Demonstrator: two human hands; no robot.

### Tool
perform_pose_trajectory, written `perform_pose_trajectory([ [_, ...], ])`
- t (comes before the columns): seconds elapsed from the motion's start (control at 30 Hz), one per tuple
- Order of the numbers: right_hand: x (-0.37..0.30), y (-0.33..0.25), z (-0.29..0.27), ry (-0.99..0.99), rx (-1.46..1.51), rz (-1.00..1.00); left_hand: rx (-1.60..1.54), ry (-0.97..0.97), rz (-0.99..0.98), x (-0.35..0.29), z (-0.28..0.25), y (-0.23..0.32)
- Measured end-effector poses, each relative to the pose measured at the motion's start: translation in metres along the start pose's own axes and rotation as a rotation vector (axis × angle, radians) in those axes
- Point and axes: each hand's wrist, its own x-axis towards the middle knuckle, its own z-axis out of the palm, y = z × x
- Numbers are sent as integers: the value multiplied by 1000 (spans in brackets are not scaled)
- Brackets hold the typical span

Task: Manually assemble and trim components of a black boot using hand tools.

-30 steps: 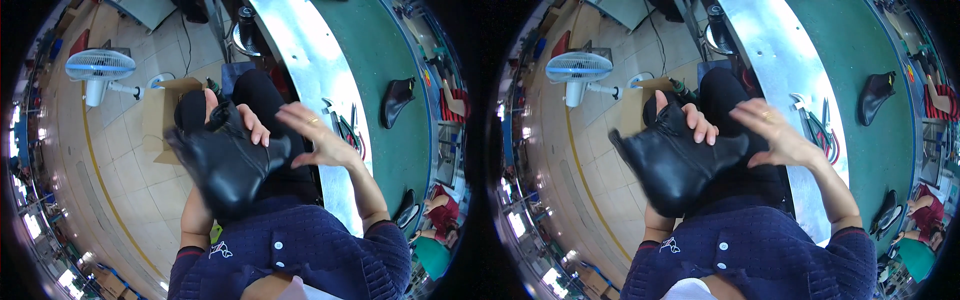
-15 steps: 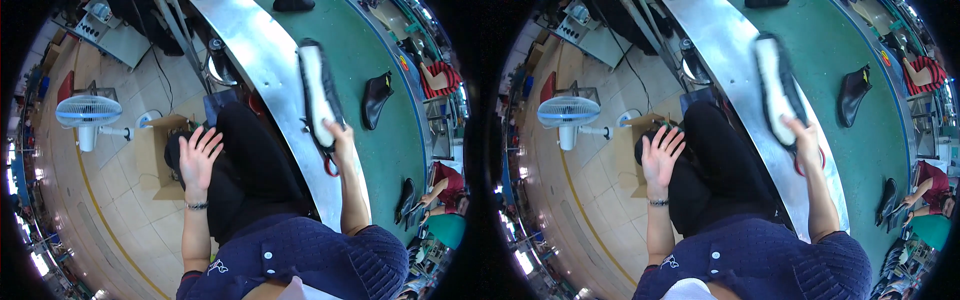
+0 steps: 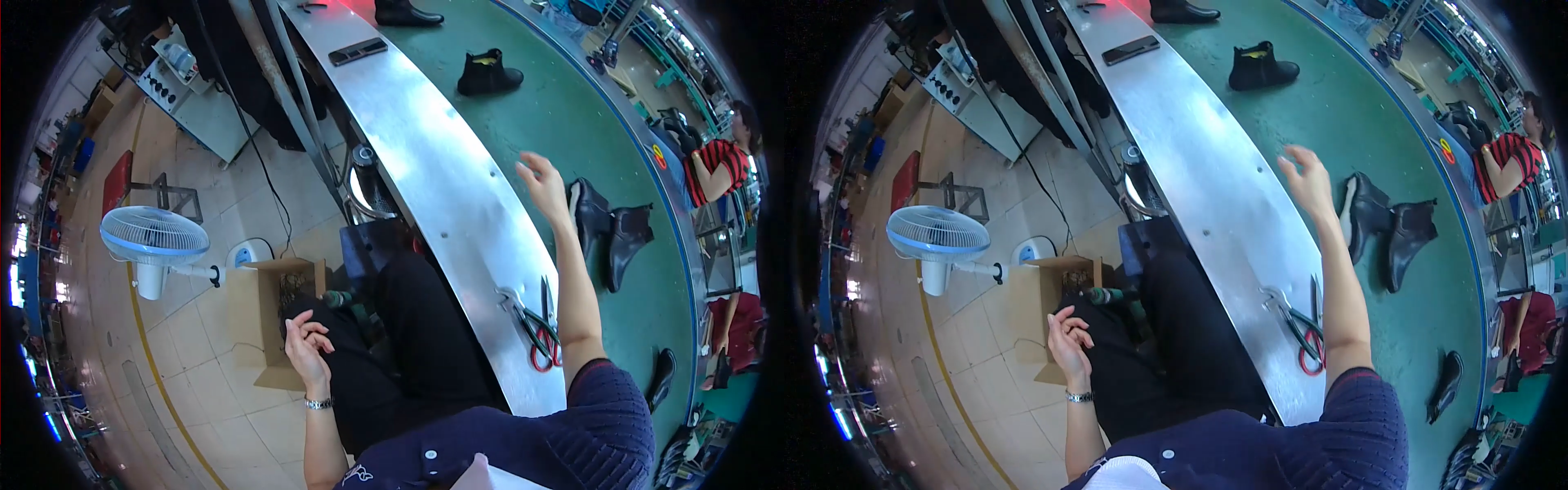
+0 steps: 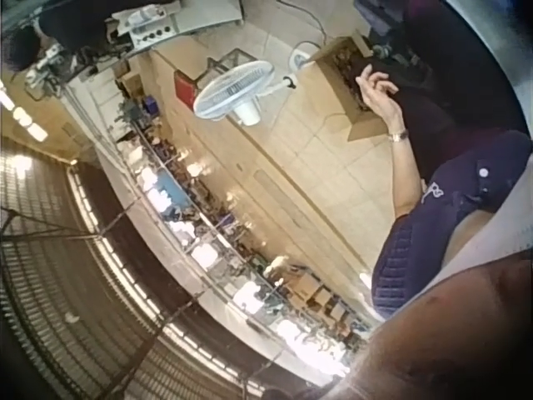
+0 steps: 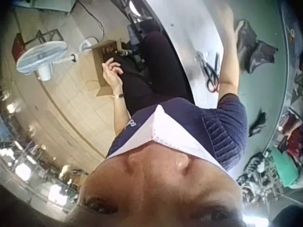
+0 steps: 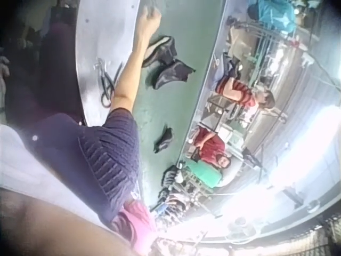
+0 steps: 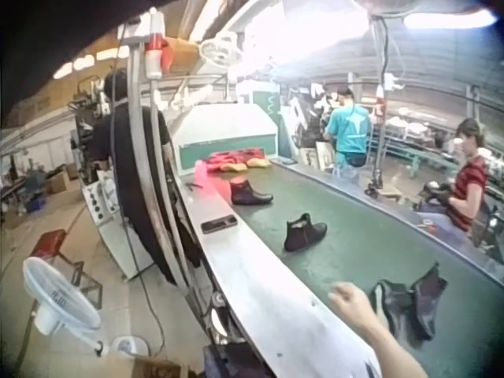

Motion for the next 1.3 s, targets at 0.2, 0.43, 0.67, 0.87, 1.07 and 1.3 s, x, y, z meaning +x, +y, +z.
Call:
perform_pose_trajectory([
  [0.2,202,4,70,107,-192,-158,-31,31,-65,9,4,2],
  [0.43,257,9,115,28,-462,-108,-59,37,-64,8,-7,1],
  [0.67,207,40,45,257,-98,-29,-120,-58,-107,10,1,1],
  [0.87,77,-108,-59,109,244,-103,393,-168,321,-28,16,35],
  [1.07,-56,-209,-70,-332,649,-238,556,-699,545,-59,82,74],
  [1.3,-138,-244,5,-742,720,-138,135,-906,198,-73,42,34],
])
